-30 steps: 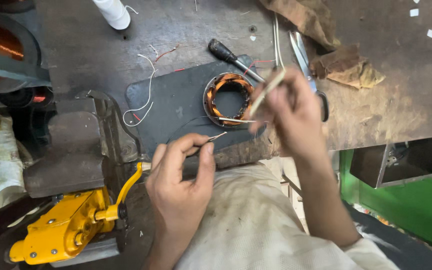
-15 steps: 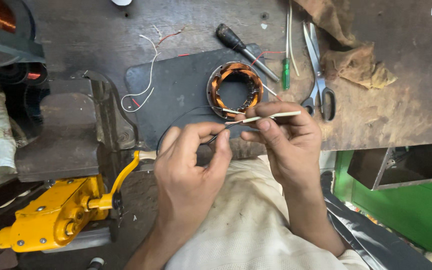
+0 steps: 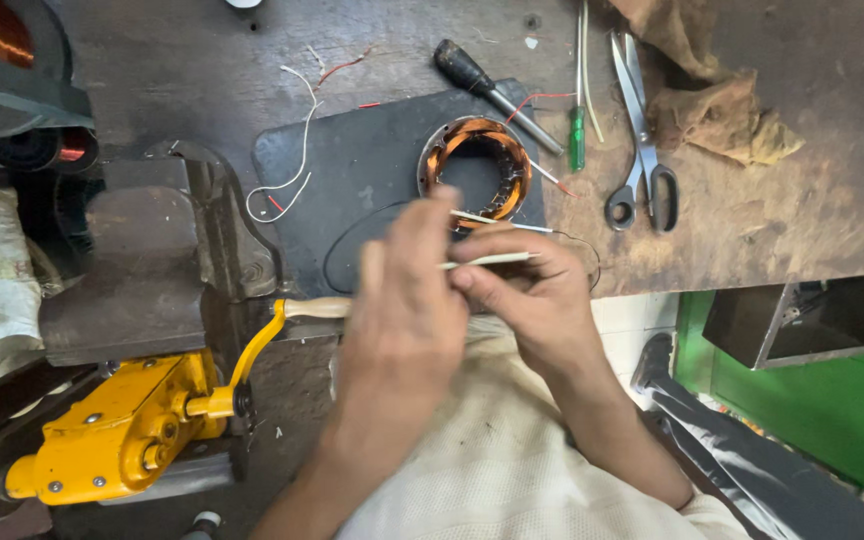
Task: The person works on a copper-wound motor stator, stripping insulation from wire ends and inserting white plastic tubes into the winding slots. They use scissors to cut the wires and a knife to strip the insulation, preparing the stator for electrical connections.
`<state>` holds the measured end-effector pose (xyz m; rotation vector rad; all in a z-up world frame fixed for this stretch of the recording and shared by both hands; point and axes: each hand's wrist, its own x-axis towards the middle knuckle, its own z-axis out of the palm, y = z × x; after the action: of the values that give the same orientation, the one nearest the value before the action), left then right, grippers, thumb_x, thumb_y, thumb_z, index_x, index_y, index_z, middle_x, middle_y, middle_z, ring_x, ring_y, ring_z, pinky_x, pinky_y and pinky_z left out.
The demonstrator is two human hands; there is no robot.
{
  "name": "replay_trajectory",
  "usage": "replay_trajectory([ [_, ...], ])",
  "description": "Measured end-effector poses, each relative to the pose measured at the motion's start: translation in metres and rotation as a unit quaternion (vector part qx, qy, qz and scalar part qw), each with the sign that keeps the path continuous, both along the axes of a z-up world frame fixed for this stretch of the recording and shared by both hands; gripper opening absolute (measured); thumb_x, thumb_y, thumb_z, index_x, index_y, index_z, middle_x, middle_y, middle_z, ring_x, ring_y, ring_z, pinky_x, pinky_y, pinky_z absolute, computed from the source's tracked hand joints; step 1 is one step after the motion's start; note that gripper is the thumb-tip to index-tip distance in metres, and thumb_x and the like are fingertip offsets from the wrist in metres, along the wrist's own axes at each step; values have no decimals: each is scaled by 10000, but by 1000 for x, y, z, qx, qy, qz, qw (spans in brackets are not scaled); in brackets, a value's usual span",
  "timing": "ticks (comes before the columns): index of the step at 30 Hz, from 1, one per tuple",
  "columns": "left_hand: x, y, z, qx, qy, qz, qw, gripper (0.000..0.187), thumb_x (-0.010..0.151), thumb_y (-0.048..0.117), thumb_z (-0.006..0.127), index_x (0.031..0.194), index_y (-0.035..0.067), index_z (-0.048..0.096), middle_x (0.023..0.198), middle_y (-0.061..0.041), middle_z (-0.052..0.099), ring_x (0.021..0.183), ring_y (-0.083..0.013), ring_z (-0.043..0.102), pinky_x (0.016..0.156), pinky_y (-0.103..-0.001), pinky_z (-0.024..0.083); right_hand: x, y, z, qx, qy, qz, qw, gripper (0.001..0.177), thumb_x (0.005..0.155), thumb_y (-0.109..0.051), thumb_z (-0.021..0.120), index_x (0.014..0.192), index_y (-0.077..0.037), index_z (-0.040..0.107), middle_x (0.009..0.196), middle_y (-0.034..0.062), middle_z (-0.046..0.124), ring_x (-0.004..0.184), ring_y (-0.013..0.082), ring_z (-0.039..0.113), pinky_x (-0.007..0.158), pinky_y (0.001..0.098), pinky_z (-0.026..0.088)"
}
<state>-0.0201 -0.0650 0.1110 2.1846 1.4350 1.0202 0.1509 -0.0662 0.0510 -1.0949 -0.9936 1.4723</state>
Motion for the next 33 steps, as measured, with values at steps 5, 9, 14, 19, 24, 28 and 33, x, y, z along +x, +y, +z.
replay_trajectory([
  [5,-22,5,-10,-187,69,33,979,500,997,125,700,1440,69,476,1023,-177,635,959,-370,634,841,-484,507,2,6,2,11,-57,-10,998,206,921,50,766,1124,63,733,1135,122,727,1033,179,702,911,293,579],
  [9,-18,-2,-13,-98,13,-4,995,592,916,78,672,1447,-31,436,1012,-226,599,891,-395,613,819,-492,502,-12,6,-1,-54,-17,22,998,217,926,-9,755,1132,55,728,1133,88,699,1012,162,703,889,305,607],
  [14,-26,-4,-17,-112,50,1,992,389,953,102,674,1296,-12,529,930,-215,587,853,-395,602,763,-508,479,-9,3,-4,-61,-30,60,996,311,931,-56,733,1224,35,681,1172,85,722,1031,128,705,909,276,605],
  [19,-32,-7,-20,-115,67,8,991,227,955,97,658,1150,21,571,938,-172,627,823,-377,594,756,-495,477,22,-12,10,-39,-74,-14,996,391,925,-57,736,1301,-2,642,1099,67,681,876,102,670,746,246,597],
  [24,-33,-9,-19,-130,99,1,987,200,950,100,652,1130,29,600,890,-168,613,807,-353,592,761,-480,485,39,-13,20,30,-239,-18,970,182,962,-42,738,1135,16,735,1132,86,685,878,99,673,701,212,579],
  [28,-33,-8,-15,-112,124,-30,985,210,921,47,619,1129,26,621,939,-118,651,818,-309,587,773,-447,487,41,-10,22,19,-231,-21,973,192,935,-30,745,1125,-4,743,1133,84,682,861,91,668,665,196,573],
  [33,-34,-12,-18,-108,155,-58,980,222,844,8,590,1062,41,618,1017,-90,686,873,-294,584,808,-432,488,43,-20,13,88,-196,-18,977,146,957,15,737,1097,4,698,1151,82,647,1016,112,644,769,227,581],
])
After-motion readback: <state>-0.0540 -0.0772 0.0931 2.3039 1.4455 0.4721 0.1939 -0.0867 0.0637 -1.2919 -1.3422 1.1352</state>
